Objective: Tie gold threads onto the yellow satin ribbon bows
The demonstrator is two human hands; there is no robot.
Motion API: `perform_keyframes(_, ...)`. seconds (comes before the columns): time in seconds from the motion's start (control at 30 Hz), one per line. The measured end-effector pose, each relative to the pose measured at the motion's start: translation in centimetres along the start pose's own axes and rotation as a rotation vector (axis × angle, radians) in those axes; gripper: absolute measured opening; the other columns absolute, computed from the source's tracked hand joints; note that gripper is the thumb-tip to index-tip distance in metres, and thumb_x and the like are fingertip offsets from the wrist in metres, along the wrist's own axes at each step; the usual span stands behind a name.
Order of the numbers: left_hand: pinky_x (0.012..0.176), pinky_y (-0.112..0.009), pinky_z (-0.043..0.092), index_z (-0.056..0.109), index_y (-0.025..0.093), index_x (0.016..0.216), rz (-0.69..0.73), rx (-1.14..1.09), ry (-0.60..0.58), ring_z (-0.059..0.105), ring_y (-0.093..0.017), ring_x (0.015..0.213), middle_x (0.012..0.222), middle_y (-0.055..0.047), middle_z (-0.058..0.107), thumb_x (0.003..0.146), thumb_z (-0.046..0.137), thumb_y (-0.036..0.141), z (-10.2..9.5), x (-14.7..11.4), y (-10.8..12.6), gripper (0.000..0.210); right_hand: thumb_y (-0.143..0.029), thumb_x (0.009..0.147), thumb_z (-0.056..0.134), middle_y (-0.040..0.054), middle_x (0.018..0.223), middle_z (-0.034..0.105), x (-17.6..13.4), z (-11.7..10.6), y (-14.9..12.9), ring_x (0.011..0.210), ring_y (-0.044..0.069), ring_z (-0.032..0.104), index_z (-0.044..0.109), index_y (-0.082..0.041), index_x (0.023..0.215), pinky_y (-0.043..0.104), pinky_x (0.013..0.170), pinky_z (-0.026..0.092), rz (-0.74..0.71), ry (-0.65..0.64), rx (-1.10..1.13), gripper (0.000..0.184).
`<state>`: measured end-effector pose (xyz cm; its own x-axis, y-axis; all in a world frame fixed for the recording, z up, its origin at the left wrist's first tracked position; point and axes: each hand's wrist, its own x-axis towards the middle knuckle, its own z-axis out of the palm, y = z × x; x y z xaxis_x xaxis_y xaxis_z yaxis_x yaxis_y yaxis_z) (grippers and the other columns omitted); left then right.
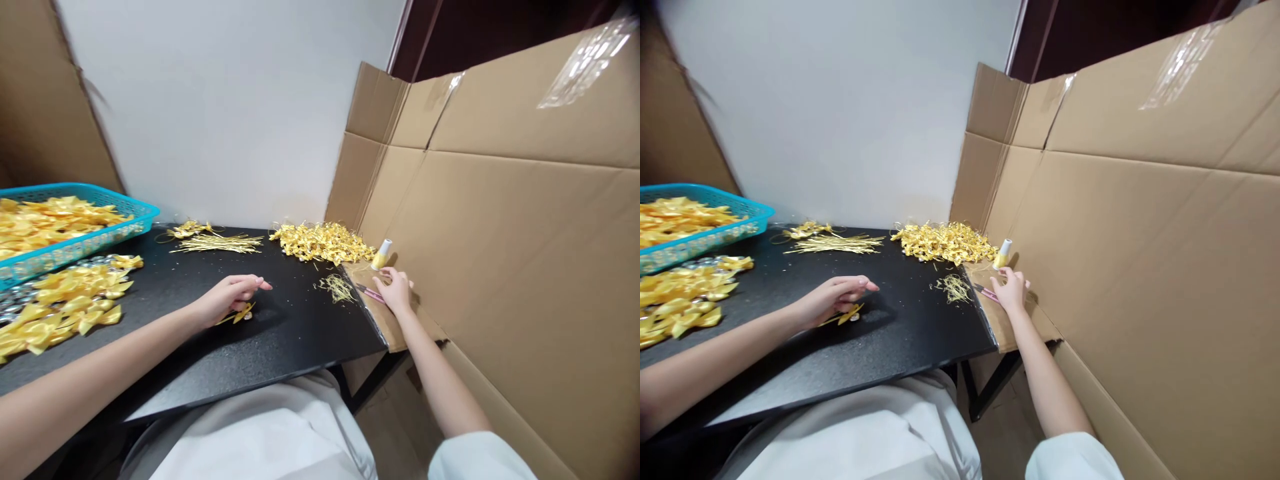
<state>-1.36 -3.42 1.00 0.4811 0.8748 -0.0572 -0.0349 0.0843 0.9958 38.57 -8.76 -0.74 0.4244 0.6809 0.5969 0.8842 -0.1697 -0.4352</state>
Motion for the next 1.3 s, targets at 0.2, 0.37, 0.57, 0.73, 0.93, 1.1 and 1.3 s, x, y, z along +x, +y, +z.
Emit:
perform_keyframes(0.2,0.042,-0.018,0.015,0.051,0.032,0.133,0.042,-0.201,-0.072,0.024,-0.007,0.053,0.085,0.001,0.044,0.075,0.058,0.063,0.3,-0.4,0.7,0.066,-0.032,0.082,0.06,0.008,0.099,0.07,-1.0,-0.9,-10.7,0.099,0.025,0.056,0.069,-0.021,0.087,0.041,0.093,0.036,-0.422,0.044,0.332,0.015)
perform_keyframes(0.37,0.044,-0.019,0.018,0.037,0.038,0.141,0.037,-0.26,-0.122,0.028,-0.008,0.054,0.09,0.0,0.046,0.079,0.051,0.065,0.5,-0.7,0.5,0.069,-0.035,0.08,0.069,0.0019,0.097,0.067,-4.3,1.6,-21.1,0.095,0.02,0.052,0.071,-0.026,0.092,0.038,0.089,0.032,-0.802,-0.446,0.39,0.015)
perform_keyframes(0.57,0.045,-0.018,0.018,0.031,0.038,0.143,0.0,-0.259,-0.145,0.029,-0.007,0.053,0.089,0.0,0.044,0.078,0.05,0.068,0.6,-0.7,0.2,0.073,-0.033,0.079,0.072,0.0013,0.094,0.063,-4.9,5.1,-23.2,0.094,0.017,0.048,0.07,-0.022,0.085,0.037,0.086,0.03,-0.756,-0.552,0.384,0.013)
perform_keyframes(0.73,0.044,-0.018,0.016,0.032,0.033,0.142,-0.007,-0.259,-0.157,0.026,-0.008,0.051,0.081,0.002,0.042,0.079,0.049,0.066,0.5,-0.2,-0.1,0.073,-0.027,0.079,0.071,0.0002,0.097,0.062,-4.9,5.8,-22.7,0.095,0.017,0.049,0.07,-0.021,0.077,0.036,0.085,0.032,-0.684,-0.641,0.47,0.006)
perform_keyframes(0.93,0.043,-0.019,0.016,0.045,0.027,0.13,0.039,-0.267,-0.144,0.026,-0.008,0.053,0.084,0.0,0.043,0.079,0.052,0.064,0.2,-0.4,0.2,0.064,-0.023,0.085,0.064,0.0012,0.102,0.064,-4.8,5.2,-22.4,0.101,0.017,0.05,0.068,-0.021,0.082,0.036,0.089,0.034,-0.684,-0.588,0.559,0.006)
perform_keyframes(1.1,0.044,-0.019,0.016,0.044,0.029,0.13,0.024,-0.245,-0.147,0.027,-0.007,0.053,0.09,0.0,0.045,0.076,0.053,0.067,0.0,-0.3,0.1,0.066,-0.032,0.075,0.076,0.0011,0.103,0.063,-4.9,5.5,-21.8,0.102,0.018,0.049,0.07,-0.023,0.086,0.037,0.091,0.033,-0.706,-0.541,0.571,0.016)
perform_keyframes(1.3,0.043,-0.018,0.014,0.043,0.026,0.13,0.034,-0.256,-0.205,0.024,-0.006,0.049,0.077,0.002,0.045,0.081,0.053,0.06,0.0,-0.1,-0.1,0.061,-0.025,0.079,0.071,0.0,0.098,0.063,-5.4,5.9,-22.0,0.1,0.017,0.048,0.071,-0.023,0.075,0.037,0.091,0.031,-0.75,-0.532,0.57,0.004)
